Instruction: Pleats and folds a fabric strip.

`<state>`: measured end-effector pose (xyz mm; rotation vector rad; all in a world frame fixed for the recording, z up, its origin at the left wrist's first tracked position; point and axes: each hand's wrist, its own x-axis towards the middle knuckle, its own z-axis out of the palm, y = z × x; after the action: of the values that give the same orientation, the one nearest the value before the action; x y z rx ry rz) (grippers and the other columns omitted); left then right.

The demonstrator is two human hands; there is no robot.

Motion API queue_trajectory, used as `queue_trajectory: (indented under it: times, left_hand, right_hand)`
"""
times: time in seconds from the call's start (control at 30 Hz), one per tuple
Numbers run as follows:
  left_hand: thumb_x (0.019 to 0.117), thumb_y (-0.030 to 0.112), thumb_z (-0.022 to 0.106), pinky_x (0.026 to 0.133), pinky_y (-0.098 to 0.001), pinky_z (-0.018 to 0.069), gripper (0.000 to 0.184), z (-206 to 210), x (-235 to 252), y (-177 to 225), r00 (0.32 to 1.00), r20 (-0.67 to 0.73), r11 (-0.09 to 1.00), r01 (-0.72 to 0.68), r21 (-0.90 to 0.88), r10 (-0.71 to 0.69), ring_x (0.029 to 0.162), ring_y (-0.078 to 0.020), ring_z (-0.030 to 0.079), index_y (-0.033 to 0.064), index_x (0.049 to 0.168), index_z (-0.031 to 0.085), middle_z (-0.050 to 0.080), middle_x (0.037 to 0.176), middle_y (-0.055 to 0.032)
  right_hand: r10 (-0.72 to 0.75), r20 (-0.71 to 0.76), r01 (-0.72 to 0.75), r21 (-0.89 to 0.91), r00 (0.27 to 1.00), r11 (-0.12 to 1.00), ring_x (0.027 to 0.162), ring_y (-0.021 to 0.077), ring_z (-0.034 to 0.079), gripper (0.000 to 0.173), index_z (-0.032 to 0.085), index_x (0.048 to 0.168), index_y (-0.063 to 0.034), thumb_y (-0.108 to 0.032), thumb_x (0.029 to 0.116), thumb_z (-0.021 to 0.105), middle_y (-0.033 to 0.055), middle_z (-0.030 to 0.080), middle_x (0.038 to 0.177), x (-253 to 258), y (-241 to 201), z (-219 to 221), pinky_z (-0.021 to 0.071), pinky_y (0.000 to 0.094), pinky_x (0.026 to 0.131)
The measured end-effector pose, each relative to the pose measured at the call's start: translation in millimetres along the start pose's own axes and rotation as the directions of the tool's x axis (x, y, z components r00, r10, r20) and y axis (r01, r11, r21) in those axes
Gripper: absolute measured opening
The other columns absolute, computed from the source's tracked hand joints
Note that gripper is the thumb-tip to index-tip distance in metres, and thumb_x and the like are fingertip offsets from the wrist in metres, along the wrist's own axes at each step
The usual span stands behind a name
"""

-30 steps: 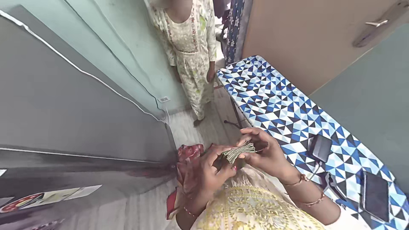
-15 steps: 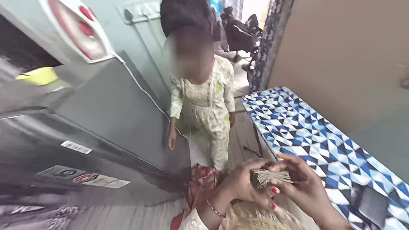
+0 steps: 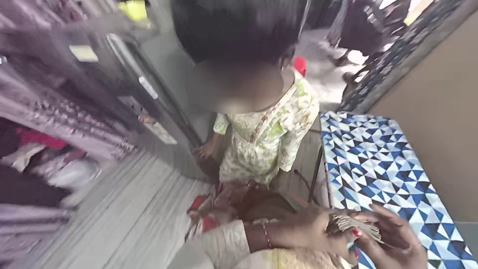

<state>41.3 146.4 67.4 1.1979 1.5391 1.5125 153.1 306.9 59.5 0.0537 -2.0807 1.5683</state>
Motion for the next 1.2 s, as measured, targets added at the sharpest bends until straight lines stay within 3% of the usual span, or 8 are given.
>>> queue_trajectory:
  times: [0.13,0.3,0.43,0.6,0.8,0.93,1.1,1.2]
  left_hand:
    - [0.0863,0.002,0.073,0.097,-0.0417,0.0536,0.051,30.3,-0.7,-15.4,0.998,-0.026,0.997,-0.059,-0.052,0.058,0.108,-0.0291,0.07,-0.0123,0.133,0.059,0.07,0.117,-0.026]
    - [0.083,0.0,0.075,0.094,-0.0395,0.0541,0.052,51.4,-6.2,-18.9,0.996,-0.086,0.997,-0.038,-0.065,0.033,0.103,-0.0288,0.071,-0.014,0.131,0.06,0.071,0.111,-0.0267]
    - [0.083,-0.001,0.073,0.096,-0.0373,0.0533,0.054,58.7,-14.4,-16.2,0.99,-0.141,0.996,-0.017,-0.087,0.004,0.106,-0.0279,0.07,-0.0149,0.133,0.058,0.07,0.116,-0.0276]
    - [0.0896,0.003,0.069,0.091,-0.0347,0.0562,0.04,63.1,-29.7,-16.6,0.967,-0.252,0.999,-0.031,-0.018,0.026,0.099,-0.0244,0.071,-0.0158,0.125,0.062,0.071,0.11,-0.0263]
    - [0.0826,0.013,0.078,0.098,-0.0225,0.0529,0.057,48.5,-55.2,-21.0,0.985,-0.168,0.994,-0.03,0.106,0.048,0.11,-0.0074,0.067,-0.0117,0.131,0.059,0.071,0.12,-0.0174]
    - [0.0796,0.009,0.078,0.097,-0.0152,0.0511,0.052,40.1,-65.4,-22.6,0.991,-0.13,0.998,-0.025,0.05,0.031,0.108,0.0042,0.064,-0.0109,0.125,0.062,0.072,0.116,-0.009]
    - [0.089,0.009,0.069,0.09,-0.0146,0.0521,0.038,37.1,-74.3,-21.5,0.998,-0.07,0.999,0.001,0.051,0.003,0.099,0.0038,0.065,-0.012,0.12,0.063,0.072,0.106,-0.0109]
    - [0.0861,0.006,0.067,0.088,-0.016,0.0506,0.034,41.1,-75.5,-21.1,0.997,-0.054,0.984,-0.049,0.17,0.059,0.096,-0.0026,0.066,-0.012,0.114,0.065,0.072,0.101,-0.0158]
  right_hand:
    - [0.051,0.07,-0.052,0.015,0.996,0.999,0.101,0.0015,0.07,0.055,0.056,0.136,-0.0343,-0.022,0.0879,0.08,-0.0171,0.073,0.114,-16.2,-1.3,-18.9,0.0582,0.02,0.091]
    - [0.084,0.113,-0.089,0.039,0.99,0.995,0.1,0.0021,0.07,0.054,0.056,0.137,-0.0332,-0.025,0.0882,0.079,-0.0164,0.073,0.113,-29.2,7.5,-30.8,0.0582,0.02,0.089]
    - [0.08,0.146,-0.09,0.063,0.986,0.994,0.099,0.002,0.071,0.055,0.055,0.137,-0.032,-0.025,0.0876,0.08,-0.0161,0.073,0.112,-29.6,11.1,-30.1,0.0583,0.0191,0.089]
    - [0.056,0.186,-0.077,0.106,0.981,0.991,0.097,0.0018,0.071,0.059,0.054,0.138,-0.0343,-0.029,0.0861,0.082,-0.0167,0.073,0.112,-30.0,14.8,-22.2,0.0584,0.0181,0.088]
    - [-0.009,0.219,-0.025,0.15,0.976,0.988,0.098,-0.0002,0.07,0.053,0.054,0.136,-0.0235,-0.022,0.0891,0.08,-0.0138,0.073,0.11,-33.1,14.3,-9.1,0.0579,0.0175,0.089]
    - [-0.072,0.246,0.022,0.202,0.967,0.979,0.1,0.0005,0.069,0.053,0.054,0.135,-0.0157,-0.017,0.0886,0.08,-0.0093,0.073,0.109,-34.1,12.5,0.0,0.0571,0.0184,0.091]
    - [-0.092,0.242,0.056,0.154,0.966,0.986,0.1,0.0002,0.069,0.052,0.053,0.135,-0.0144,-0.017,0.0899,0.079,-0.0082,0.073,0.11,-42.1,10.0,2.8,0.0574,0.0175,0.09]
    - [-0.083,0.224,0.058,0.114,0.971,0.992,0.1,-0.0004,0.069,0.051,0.053,0.135,-0.0127,-0.019,0.0906,0.079,-0.0072,0.073,0.109,-48.0,8.6,1.6,0.0576,0.0175,0.089]
